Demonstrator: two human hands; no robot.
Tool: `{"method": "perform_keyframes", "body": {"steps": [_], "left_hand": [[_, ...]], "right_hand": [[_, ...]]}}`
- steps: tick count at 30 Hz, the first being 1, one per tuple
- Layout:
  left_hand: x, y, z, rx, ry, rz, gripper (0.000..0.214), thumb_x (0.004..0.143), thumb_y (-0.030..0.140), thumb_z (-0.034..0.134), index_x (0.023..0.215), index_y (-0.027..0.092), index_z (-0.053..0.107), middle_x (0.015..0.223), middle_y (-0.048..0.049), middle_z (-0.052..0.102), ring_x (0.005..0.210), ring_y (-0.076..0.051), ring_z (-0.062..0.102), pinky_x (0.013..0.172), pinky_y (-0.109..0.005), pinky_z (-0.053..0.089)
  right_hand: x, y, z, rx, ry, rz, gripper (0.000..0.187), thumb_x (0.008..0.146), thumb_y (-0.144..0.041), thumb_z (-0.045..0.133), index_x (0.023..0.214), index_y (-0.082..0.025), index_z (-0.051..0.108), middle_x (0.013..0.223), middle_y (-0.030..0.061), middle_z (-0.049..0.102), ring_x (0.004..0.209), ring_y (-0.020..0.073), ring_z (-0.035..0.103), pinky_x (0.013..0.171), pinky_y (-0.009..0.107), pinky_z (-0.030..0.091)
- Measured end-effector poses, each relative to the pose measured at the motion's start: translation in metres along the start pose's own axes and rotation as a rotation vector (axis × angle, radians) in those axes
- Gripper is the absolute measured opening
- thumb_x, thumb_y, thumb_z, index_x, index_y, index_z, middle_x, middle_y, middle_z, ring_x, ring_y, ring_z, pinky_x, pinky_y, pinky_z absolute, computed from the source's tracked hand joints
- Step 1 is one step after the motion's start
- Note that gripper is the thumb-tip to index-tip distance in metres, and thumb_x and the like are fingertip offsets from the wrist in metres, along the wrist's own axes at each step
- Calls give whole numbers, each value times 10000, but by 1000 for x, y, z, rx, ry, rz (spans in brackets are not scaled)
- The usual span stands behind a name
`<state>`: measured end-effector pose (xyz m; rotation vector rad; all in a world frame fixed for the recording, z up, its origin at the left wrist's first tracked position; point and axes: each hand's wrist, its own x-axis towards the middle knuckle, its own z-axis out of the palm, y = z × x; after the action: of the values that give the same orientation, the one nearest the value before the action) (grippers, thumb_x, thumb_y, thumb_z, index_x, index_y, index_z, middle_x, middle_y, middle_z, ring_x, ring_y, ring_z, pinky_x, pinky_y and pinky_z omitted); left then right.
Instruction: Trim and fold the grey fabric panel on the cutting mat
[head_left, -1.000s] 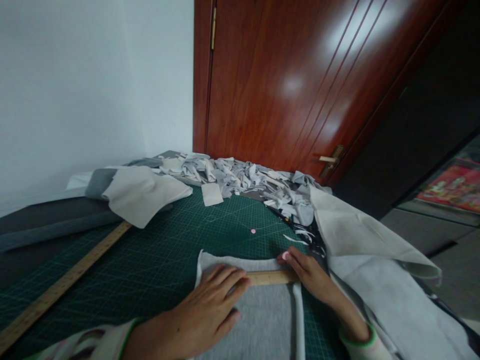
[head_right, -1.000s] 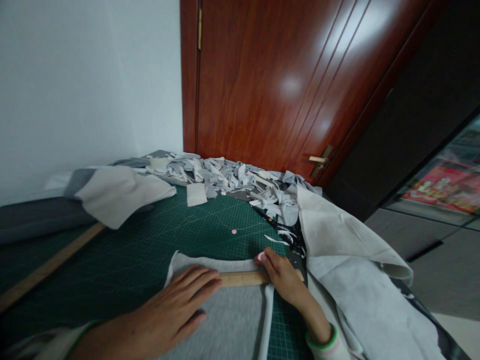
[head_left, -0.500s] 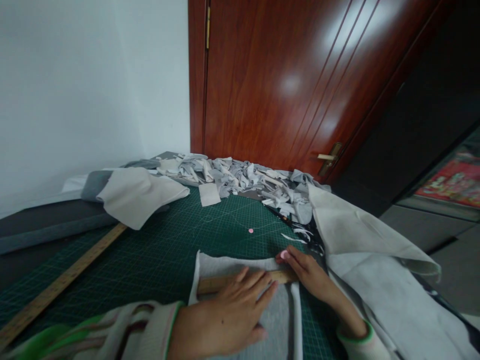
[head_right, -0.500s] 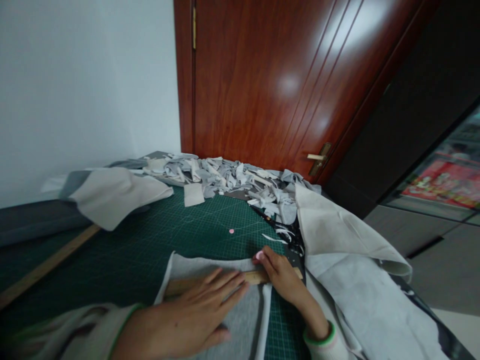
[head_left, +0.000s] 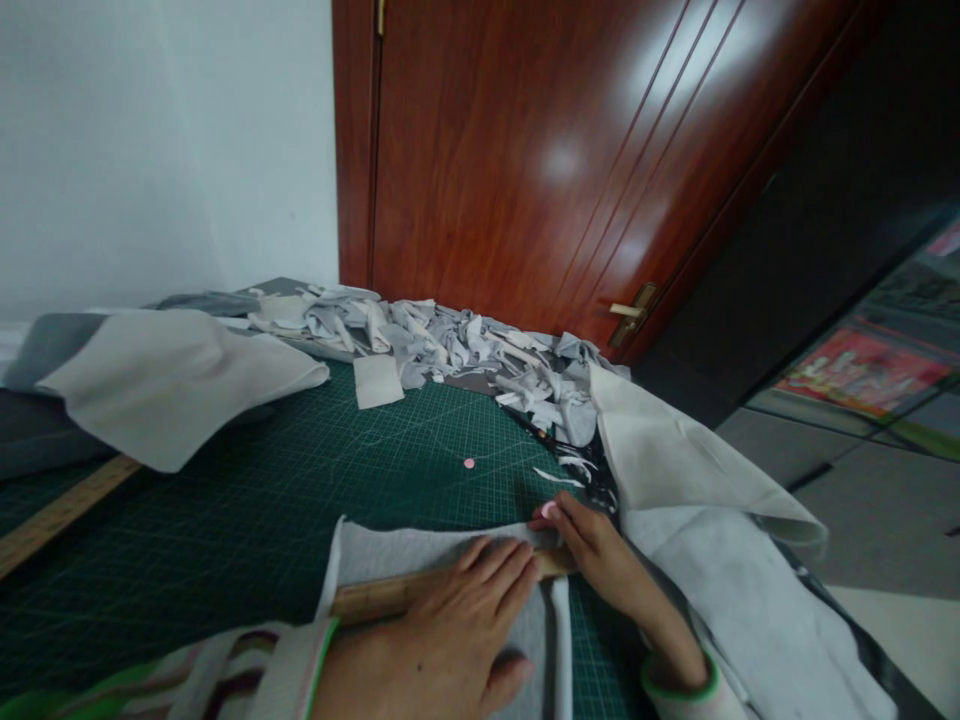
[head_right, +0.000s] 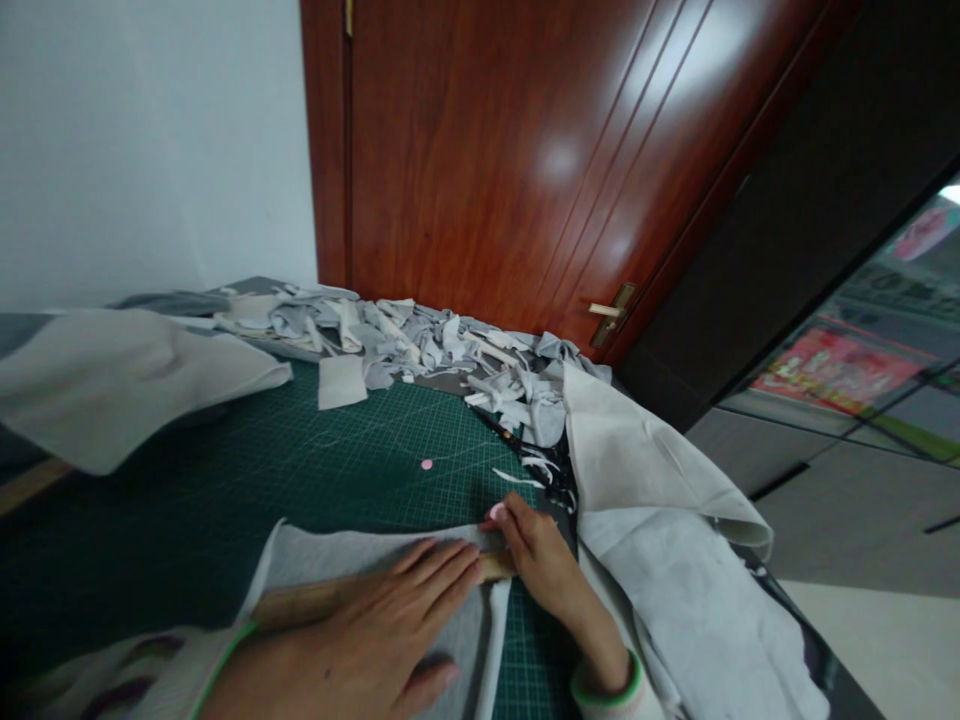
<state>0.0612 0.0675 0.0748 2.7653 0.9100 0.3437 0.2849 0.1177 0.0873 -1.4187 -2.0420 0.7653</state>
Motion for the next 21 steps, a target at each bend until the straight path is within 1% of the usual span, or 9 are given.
{"method": "perform_keyframes", "body": {"steps": [2,4,6,9,12,16,18,21], "left_hand": [[1,0,-1,-9,-1,-46,704,872,340,605,1497,152,342,1564,-157,314,1436,-353,257,1155,-533,303],[2,-1,-1,-33,-13,-105,745,817,328,666,1486,201,365,1570,-155,302,1435,-394,223,1130,-591,316],[4,-2,-1,-66,-26,-136,745,810,345,669,1482,218,373,1571,-155,301,1434,-398,217,1124,-605,319],[4,-3,0,-73,-31,-130,709,862,432,599,1493,212,359,1569,-149,313,1436,-379,230,1136,-586,311],[3,-3,1,-56,28,-102,691,887,507,551,1474,178,393,1549,-155,368,1427,-368,291,1145,-548,321],[-1,2,8,14,141,-94,607,903,438,538,1448,193,429,1461,-84,515,1348,-287,453,1139,-410,374],[-2,5,12,84,169,-101,611,899,420,535,1441,155,440,1441,-96,538,1314,-279,492,1107,-387,412],[-4,10,13,191,201,-80,587,901,384,518,1408,92,473,1437,-129,539,1303,-255,499,1066,-362,435]], "right_hand": [[0,0,0,-25,20,11,322,1004,-426,345,874,-229,563,879,46,730,832,195,679,756,302,470],[0,0,0,-44,39,19,321,1006,-420,339,871,-233,563,887,47,731,836,198,675,756,303,465],[0,0,0,-45,50,22,316,1007,-413,336,876,-236,562,910,48,732,868,201,674,775,304,463],[1,-1,-1,-40,50,18,309,1008,-403,339,874,-234,559,909,45,725,875,196,672,790,297,460],[1,-3,-2,-44,49,13,306,1008,-394,341,877,-227,561,889,44,714,850,190,669,773,290,458],[1,-1,-1,-49,51,0,301,1006,-394,342,867,-226,549,886,52,711,839,193,669,761,296,456],[1,1,0,-49,52,-9,303,1005,-398,340,859,-226,542,883,59,710,846,201,671,767,308,455],[1,3,0,-48,48,-20,306,1006,-401,330,859,-227,534,877,65,707,845,209,672,767,324,455]]}}
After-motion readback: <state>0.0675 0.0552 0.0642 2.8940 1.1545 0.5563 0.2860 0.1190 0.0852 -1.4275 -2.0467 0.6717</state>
